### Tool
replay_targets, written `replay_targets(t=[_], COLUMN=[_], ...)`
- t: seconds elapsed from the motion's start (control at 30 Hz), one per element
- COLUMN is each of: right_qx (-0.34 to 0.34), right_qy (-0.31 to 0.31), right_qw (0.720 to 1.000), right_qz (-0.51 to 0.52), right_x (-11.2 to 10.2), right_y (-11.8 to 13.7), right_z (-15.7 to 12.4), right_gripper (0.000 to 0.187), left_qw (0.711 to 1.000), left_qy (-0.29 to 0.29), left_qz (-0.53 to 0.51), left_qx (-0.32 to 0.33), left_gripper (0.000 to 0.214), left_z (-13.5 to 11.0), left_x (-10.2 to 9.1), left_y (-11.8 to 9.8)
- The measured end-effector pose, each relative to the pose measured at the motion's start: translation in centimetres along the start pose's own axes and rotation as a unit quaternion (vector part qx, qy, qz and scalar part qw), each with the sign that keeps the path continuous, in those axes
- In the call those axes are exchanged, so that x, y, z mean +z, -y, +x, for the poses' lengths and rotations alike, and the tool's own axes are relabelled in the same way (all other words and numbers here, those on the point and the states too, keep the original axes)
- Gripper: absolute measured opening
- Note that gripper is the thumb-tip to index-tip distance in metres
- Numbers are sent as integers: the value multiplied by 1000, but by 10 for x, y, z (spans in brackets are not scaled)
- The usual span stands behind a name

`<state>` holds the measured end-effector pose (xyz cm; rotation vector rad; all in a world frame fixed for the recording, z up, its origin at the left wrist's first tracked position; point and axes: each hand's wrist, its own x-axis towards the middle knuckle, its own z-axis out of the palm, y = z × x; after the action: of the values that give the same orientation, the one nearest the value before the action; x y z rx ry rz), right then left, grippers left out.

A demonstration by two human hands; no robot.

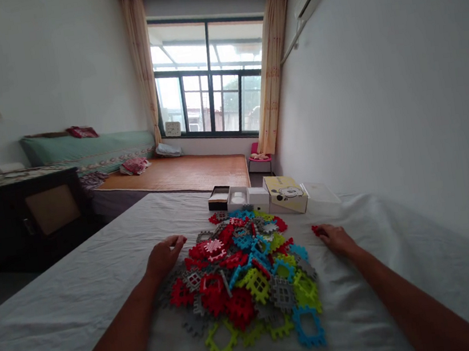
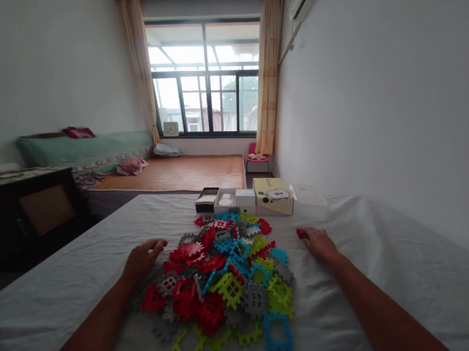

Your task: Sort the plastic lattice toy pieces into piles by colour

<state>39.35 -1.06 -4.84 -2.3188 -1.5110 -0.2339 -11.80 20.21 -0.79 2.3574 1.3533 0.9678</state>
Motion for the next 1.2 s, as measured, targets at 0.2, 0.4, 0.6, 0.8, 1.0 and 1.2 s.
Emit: replay_targets(t=[0.2, 0.4, 0.6, 0.8, 1.0, 1.2], right_qx=[132, 199, 203, 172, 43, -174], right_qy=[-33, -93, -84, -74, -136, 10], right_qw=[989, 973, 972, 978, 989, 970], right_qz=[-53, -72, -77, -88, -27, 170], right_x=[-9, -11, -13, -7, -15, -14], right_y=[-52, -101, -93, -93, -30, 79], right_z=[-16, -27, -27, -28, -16, -24], right_gripper=[38, 39, 39, 45, 42, 41], left_qw=[1000, 1000, 1000, 1000, 999, 999], left_qy=[-5, 7, 19, 27, 32, 34], left_qz=[-10, -7, 0, 10, 17, 33], left_qx=[1, -2, -3, -1, 7, 20], left_gripper=[38, 37, 35, 37, 37, 39], left_z=[-1, 2, 4, 3, 0, -1], left_x=[-1, 0, 2, 2, 2, 1], left_y=[1, 1, 3, 2, -7, -8])
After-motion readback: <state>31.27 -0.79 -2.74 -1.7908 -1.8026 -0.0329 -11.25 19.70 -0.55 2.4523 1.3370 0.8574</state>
